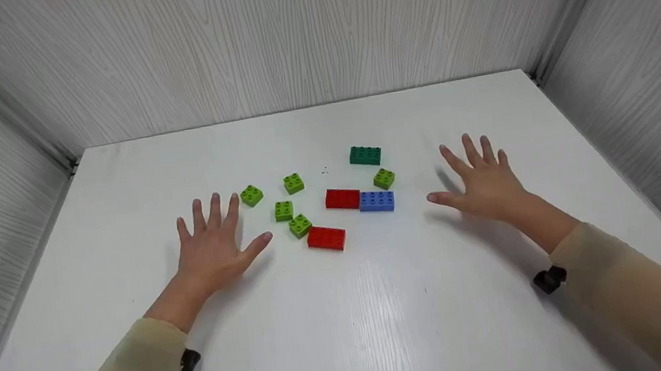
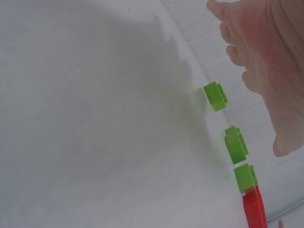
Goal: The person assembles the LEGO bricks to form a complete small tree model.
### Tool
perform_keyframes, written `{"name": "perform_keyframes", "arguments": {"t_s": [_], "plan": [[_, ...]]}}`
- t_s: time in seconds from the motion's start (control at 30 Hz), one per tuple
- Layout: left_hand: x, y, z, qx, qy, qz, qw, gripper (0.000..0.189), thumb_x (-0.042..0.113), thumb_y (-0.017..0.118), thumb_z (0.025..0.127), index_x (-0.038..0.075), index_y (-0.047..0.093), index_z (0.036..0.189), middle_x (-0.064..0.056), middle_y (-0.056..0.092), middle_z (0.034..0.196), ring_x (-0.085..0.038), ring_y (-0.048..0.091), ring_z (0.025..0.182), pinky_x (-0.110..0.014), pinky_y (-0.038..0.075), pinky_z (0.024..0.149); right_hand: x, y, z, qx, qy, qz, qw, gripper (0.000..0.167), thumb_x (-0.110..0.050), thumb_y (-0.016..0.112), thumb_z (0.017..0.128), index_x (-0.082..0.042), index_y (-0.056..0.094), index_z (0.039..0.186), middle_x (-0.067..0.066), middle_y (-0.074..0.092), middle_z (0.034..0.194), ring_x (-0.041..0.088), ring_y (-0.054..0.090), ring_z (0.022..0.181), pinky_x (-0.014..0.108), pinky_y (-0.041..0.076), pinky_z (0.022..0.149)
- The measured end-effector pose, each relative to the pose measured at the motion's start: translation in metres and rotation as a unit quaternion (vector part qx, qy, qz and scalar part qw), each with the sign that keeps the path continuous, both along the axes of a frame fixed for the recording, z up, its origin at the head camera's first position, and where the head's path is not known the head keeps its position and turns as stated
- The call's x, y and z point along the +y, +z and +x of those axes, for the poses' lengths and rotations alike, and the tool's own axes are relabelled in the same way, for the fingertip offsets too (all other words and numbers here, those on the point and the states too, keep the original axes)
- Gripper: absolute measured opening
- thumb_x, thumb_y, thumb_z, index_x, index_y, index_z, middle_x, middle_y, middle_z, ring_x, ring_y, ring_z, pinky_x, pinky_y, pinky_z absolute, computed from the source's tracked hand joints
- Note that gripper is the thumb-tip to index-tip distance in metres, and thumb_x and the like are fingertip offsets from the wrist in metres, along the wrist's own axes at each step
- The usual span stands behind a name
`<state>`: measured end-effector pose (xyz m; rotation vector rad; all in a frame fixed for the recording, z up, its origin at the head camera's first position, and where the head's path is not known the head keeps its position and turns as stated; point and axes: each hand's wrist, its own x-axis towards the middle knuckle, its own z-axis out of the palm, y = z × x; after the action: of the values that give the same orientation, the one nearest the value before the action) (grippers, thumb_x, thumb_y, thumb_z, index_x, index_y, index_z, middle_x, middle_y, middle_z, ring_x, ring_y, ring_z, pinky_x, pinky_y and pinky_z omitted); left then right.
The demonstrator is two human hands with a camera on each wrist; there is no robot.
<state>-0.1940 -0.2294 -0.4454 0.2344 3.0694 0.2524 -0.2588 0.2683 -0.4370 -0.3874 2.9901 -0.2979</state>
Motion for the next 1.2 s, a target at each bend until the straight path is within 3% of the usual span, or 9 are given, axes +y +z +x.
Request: {"name": "perform_keyframes", "arguments": {"t_s": [0.4, 0.73, 1.03, 1.2], "plan": [[0.003, 0.004, -0.002, 0.011, -0.019, 0.007, 0.9997, 0.104, 0.079, 0.040, 0.099, 0.008, 0.012, 0.171, -0.025, 0.008, 0.175, -0.053, -0.003, 0.159, -0.074, -0.001, 0.121, -0.006, 0.004, -0.004, -0.003, 0.015, -0.012, 0.9998, 0.113, -0.091, 0.044, 0.090, -0.022, 0.010, 0.173, 0.025, -0.002, 0.175, 0.054, -0.006, 0.158, 0.072, 0.002, 0.123], [0.010, 0.014, -0.013, 0.022, -0.051, 0.031, 0.9980, 0.104, 0.079, 0.042, 0.099, 0.011, 0.012, 0.171, -0.019, 0.012, 0.176, -0.048, 0.005, 0.161, -0.065, 0.003, 0.126, -0.016, 0.013, -0.013, -0.027, 0.026, -0.095, 0.9947, 0.107, -0.084, 0.058, 0.090, -0.030, 0.016, 0.172, 0.013, 0.008, 0.178, 0.045, 0.010, 0.161, 0.073, 0.022, 0.119], [0.024, 0.019, -0.024, 0.014, -0.098, 0.122, 0.9876, 0.099, 0.069, 0.056, 0.099, 0.014, 0.017, 0.171, -0.013, 0.021, 0.175, -0.035, 0.017, 0.162, -0.054, 0.009, 0.129, -0.034, 0.016, -0.030, -0.032, 0.064, -0.198, 0.9775, 0.095, -0.056, 0.078, 0.093, -0.027, 0.030, 0.169, 0.010, 0.028, 0.173, 0.038, 0.028, 0.158, 0.061, 0.028, 0.123], [0.027, 0.016, -0.029, -0.019, -0.092, 0.191, 0.9770, 0.096, 0.065, 0.062, 0.098, 0.019, 0.020, 0.171, -0.008, 0.027, 0.174, -0.031, 0.026, 0.160, -0.052, 0.021, 0.128, -0.045, 0.012, -0.043, -0.068, 0.077, -0.262, 0.9597, 0.081, -0.035, 0.081, 0.097, -0.024, 0.040, 0.165, 0.006, 0.041, 0.168, 0.036, 0.043, 0.150, 0.055, 0.037, 0.120]]}}
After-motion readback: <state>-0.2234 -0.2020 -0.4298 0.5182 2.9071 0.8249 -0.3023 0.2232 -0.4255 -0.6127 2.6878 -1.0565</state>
